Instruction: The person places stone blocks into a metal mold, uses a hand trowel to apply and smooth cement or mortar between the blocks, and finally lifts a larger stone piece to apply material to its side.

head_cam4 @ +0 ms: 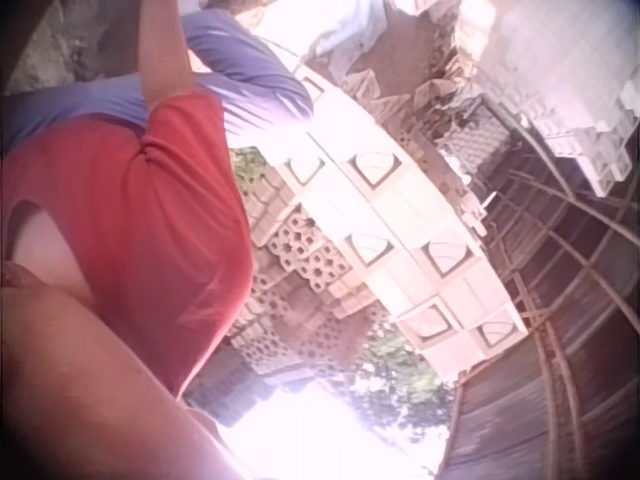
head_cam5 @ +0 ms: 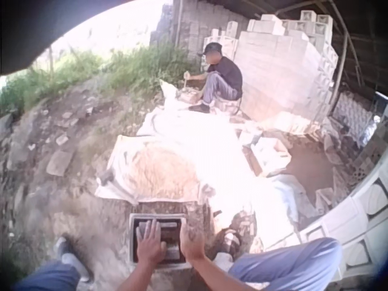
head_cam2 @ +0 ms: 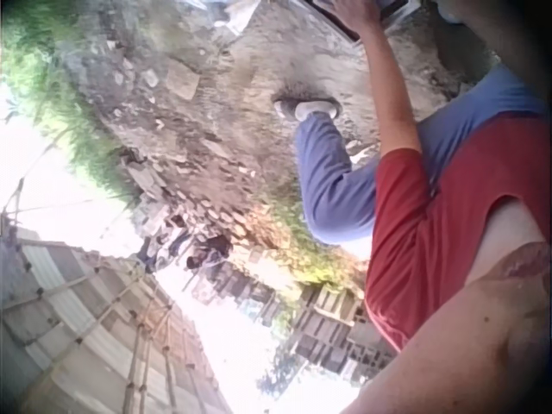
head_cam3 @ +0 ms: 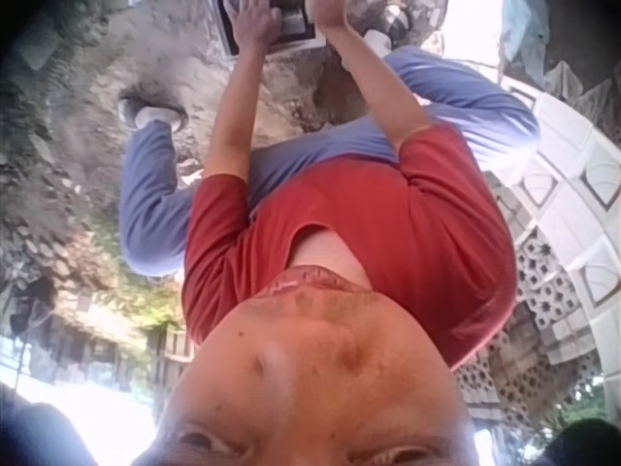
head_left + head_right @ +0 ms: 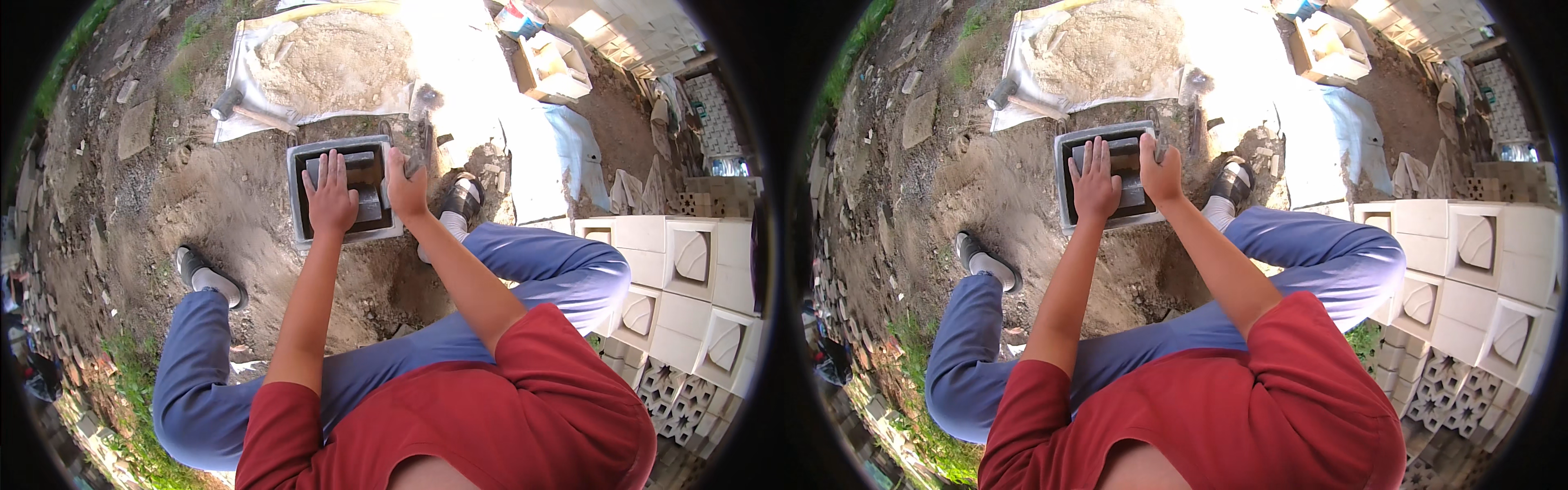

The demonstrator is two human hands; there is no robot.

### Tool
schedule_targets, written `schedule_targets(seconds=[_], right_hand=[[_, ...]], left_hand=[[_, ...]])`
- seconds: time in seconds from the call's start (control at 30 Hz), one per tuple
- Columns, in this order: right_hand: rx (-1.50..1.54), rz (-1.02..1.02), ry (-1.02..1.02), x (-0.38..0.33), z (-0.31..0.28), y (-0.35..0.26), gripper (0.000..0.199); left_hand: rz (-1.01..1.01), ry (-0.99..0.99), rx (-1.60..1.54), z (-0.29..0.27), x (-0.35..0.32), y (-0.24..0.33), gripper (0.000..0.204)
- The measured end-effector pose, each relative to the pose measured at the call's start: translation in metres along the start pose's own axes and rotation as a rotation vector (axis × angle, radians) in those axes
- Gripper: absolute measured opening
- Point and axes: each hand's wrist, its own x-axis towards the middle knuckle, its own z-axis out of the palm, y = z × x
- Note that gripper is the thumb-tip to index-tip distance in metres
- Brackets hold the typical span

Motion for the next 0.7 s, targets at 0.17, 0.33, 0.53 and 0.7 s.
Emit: schedule_targets(seconds=[0.17, 0.33, 0.53, 0.7], right_hand=[[-0.026, -0.005, -0.136, 0.016, -0.015, 0.031, 0.048], [-0.014, 0.010, -0.164, 0.012, 0.003, -0.031, 0.050], [0.109, -0.004, -0.153, 0.010, -0.013, 0.038, 0.046], [-0.048, -0.002, -0.187, 0.020, 0.004, -0.011, 0.049]], left_hand=[[0.045, 0.013, -0.014, 0.008, 0.005, 0.015, 0.079], [0.013, 0.038, 0.011, -0.001, -0.006, -0.010, 0.079], [0.033, 0.028, -0.030, 0.007, 0.007, 0.014, 0.079], [0.016, 0.034, 0.004, 0.005, 0.001, -0.001, 0.079]])
